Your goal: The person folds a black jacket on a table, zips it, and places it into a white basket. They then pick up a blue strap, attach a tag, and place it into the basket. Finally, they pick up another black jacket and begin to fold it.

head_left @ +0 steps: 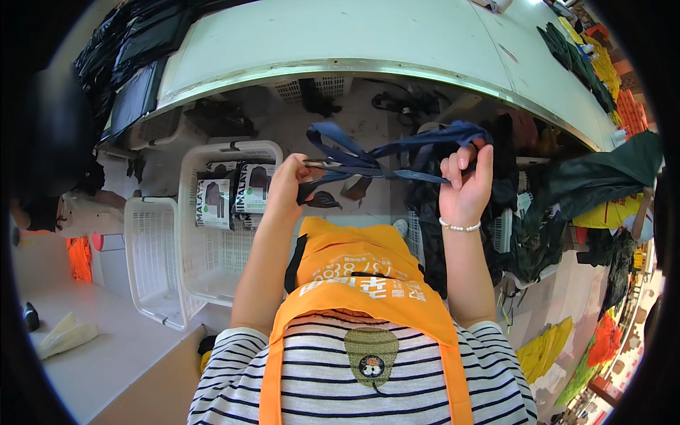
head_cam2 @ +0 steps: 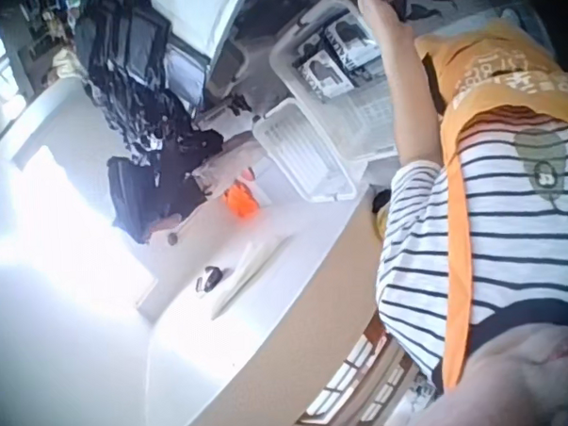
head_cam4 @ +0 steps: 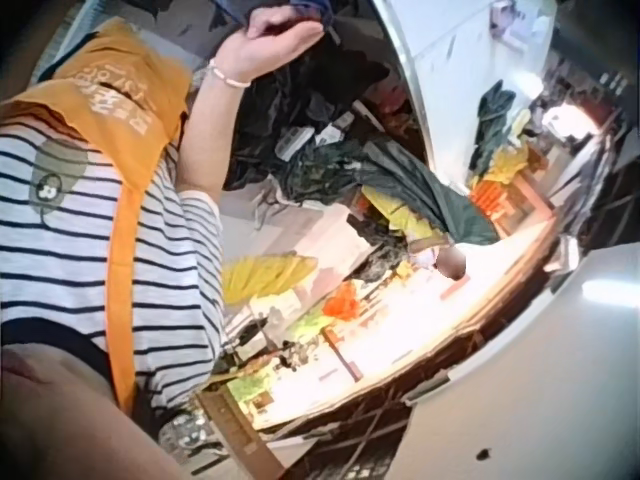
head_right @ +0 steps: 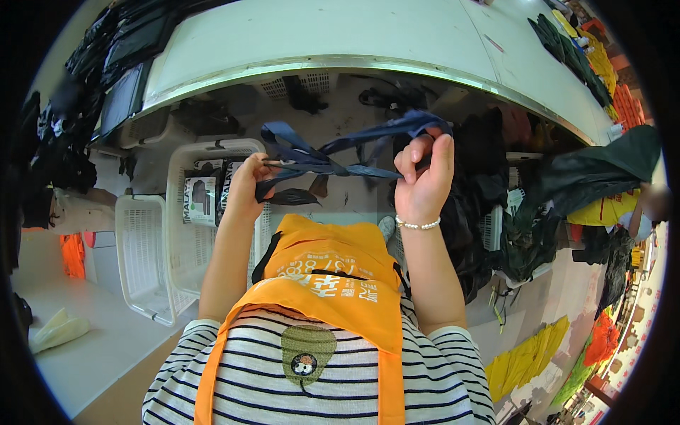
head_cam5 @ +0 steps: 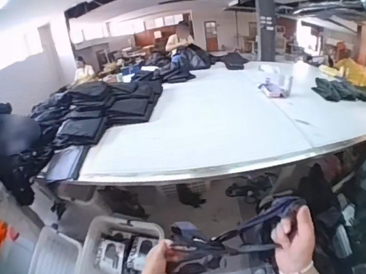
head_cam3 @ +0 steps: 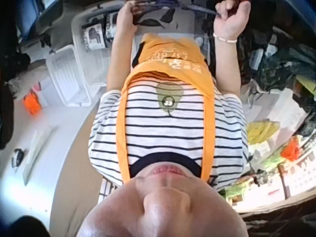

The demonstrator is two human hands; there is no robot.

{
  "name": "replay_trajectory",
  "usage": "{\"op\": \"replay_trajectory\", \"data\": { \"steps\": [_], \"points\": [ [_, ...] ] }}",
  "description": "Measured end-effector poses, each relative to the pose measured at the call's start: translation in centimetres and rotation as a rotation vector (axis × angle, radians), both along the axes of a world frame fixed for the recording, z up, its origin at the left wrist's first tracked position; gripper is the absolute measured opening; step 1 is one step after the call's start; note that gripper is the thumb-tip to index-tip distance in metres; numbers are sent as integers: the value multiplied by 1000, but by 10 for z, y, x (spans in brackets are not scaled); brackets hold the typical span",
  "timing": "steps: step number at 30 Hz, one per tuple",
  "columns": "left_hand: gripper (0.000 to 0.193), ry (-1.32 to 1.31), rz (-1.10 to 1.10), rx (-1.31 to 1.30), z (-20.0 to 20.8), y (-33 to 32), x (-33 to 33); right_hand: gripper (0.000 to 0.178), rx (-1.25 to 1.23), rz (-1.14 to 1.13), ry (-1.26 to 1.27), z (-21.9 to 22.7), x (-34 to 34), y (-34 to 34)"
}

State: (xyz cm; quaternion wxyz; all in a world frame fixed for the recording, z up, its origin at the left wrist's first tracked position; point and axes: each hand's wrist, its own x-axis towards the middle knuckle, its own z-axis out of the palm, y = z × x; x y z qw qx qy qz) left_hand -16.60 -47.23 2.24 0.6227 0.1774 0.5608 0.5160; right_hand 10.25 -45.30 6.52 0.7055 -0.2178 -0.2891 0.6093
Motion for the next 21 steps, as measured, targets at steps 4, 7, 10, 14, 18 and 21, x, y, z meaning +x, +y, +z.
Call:
{"op": "replay_trajectory", "data": {
  "steps": [4, 7, 10, 14, 18, 21],
  "points": [
    [15, 140, 201, 124, -17, 1, -13, 26, 123, 31, -393, 26, -2, -15],
    [13, -7, 467, 21, -17, 11, -54, 22, -142, 75, -813, 53, 17, -11],
    [11, -81, 613, 178, -6, 14, -85, 16, -4, -19, -1315, 23, 46, 0],
    [14, 217, 739, 371, 6, 16, -95, 34, -164, -29, -1909, 26, 41, -9],
    [10, 183, 824, 477, 28, 18, -87, 33, -220, 183, -1758, 11, 47, -9],
    [14, 205, 583, 607, 33, 10, -75, 25, 3, 100, -1893, -12, 47, -11]
  ]
}}
